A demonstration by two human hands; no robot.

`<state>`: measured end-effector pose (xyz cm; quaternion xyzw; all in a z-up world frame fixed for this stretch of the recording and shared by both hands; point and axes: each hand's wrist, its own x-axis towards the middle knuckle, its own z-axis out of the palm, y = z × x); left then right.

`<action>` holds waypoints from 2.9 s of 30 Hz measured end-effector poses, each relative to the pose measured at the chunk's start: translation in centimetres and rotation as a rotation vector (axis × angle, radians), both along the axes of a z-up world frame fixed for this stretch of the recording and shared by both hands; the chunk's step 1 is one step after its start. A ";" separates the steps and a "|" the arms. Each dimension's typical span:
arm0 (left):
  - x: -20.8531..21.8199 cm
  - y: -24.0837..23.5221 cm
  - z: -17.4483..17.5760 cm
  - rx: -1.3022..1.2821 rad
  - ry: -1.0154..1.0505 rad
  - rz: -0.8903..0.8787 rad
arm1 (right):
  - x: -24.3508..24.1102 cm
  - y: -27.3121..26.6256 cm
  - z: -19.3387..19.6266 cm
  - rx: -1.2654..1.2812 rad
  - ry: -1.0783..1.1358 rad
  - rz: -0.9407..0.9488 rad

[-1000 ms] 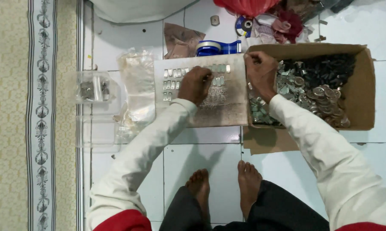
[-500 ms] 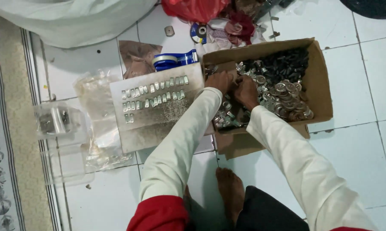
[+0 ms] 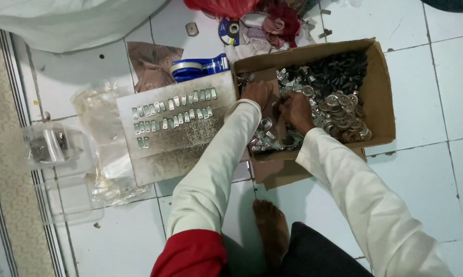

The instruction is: The person sorts small metal hardware pieces from a cardboard box onto a white board, arranging them in rows. They then pick up the sorted pieces and place them into a clear plastic bag.

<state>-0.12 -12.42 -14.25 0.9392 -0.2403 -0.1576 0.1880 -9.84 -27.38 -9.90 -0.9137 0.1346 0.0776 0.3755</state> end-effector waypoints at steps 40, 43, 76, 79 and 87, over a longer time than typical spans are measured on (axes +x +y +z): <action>-5.5 36.0 13.0 -0.102 0.134 0.270 | -0.5 30.3 7.8 0.488 -0.091 0.290; -5.8 36.0 12.6 -0.007 0.154 0.284 | -0.7 31.2 8.2 0.503 -0.087 0.289; -5.1 14.4 12.5 -0.139 -0.142 -0.124 | 2.1 5.2 5.7 0.033 -0.282 -0.027; -4.1 8.9 9.7 -0.126 -0.192 -0.253 | 0.6 4.3 5.5 0.014 -0.183 -0.121; -1.6 1.8 3.5 0.102 -0.339 -0.239 | 0.9 3.5 0.9 -0.126 -0.246 0.030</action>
